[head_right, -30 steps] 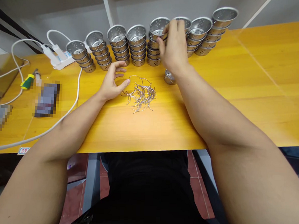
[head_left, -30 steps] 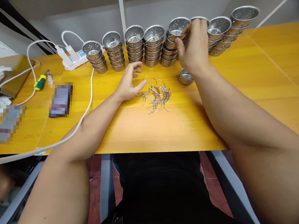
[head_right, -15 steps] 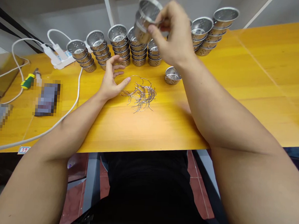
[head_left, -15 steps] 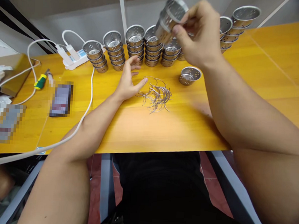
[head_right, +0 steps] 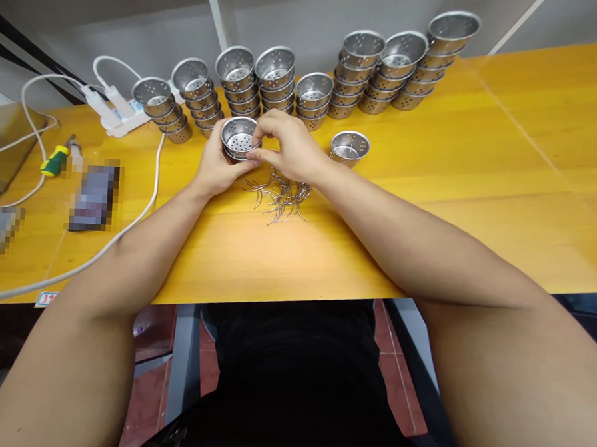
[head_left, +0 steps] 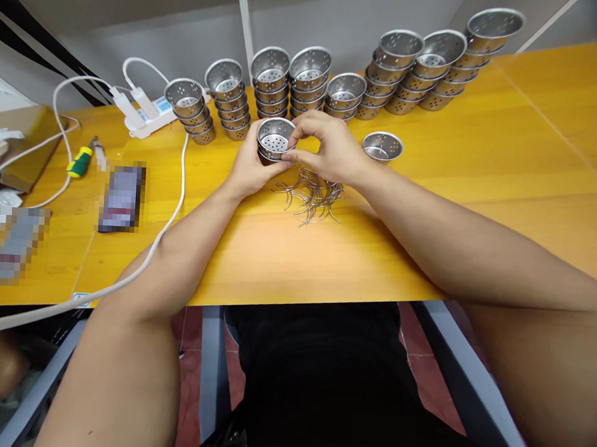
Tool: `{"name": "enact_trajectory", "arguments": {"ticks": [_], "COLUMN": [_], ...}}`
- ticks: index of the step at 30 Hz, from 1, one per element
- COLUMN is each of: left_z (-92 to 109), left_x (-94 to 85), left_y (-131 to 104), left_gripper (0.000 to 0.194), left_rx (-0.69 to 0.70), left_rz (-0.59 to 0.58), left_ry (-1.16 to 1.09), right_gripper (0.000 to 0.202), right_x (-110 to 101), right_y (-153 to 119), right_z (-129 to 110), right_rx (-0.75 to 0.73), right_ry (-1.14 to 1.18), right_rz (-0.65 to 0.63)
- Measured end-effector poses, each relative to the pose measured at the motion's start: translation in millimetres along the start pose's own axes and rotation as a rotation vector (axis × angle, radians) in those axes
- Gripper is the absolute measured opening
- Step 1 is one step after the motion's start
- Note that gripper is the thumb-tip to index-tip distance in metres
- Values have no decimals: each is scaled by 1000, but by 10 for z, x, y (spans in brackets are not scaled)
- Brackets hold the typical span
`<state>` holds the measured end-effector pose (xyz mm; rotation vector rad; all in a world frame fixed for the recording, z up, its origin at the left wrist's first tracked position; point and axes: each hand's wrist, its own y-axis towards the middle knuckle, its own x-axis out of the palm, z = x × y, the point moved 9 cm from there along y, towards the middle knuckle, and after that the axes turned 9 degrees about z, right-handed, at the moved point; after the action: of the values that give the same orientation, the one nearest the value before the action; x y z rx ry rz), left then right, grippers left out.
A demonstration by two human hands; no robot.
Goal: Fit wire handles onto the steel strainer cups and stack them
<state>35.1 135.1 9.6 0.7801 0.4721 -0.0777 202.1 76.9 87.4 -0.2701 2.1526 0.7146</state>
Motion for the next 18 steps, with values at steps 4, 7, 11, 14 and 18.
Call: {"name": "enact_trajectory", "arguments": {"ticks": [4,7,11,14,18], "left_z": [101,148,124,103,117], "left_x": [-12,-45,-59,-53,-75], "left_y": [20,37,47,40,40], "left_gripper": [103,102,105,109,108], "left_rx": [12,13,19,41,31], "left_rz": [6,7,-24,-46,-30], "left_ry": [-14,-19,-35,-39,-38], "right_gripper": [55,66,74,73,74], "right_x": [-33,-45,-86,-102,-104], "right_y": [-10,-11,11,26,10], "right_z": [-22,-33,-6,32,15], "right_rx": [-13,-42,-73,-62,-72], "right_ry": [14,35,102,159,168], "right_rz": [3,12,47,50,64]}}
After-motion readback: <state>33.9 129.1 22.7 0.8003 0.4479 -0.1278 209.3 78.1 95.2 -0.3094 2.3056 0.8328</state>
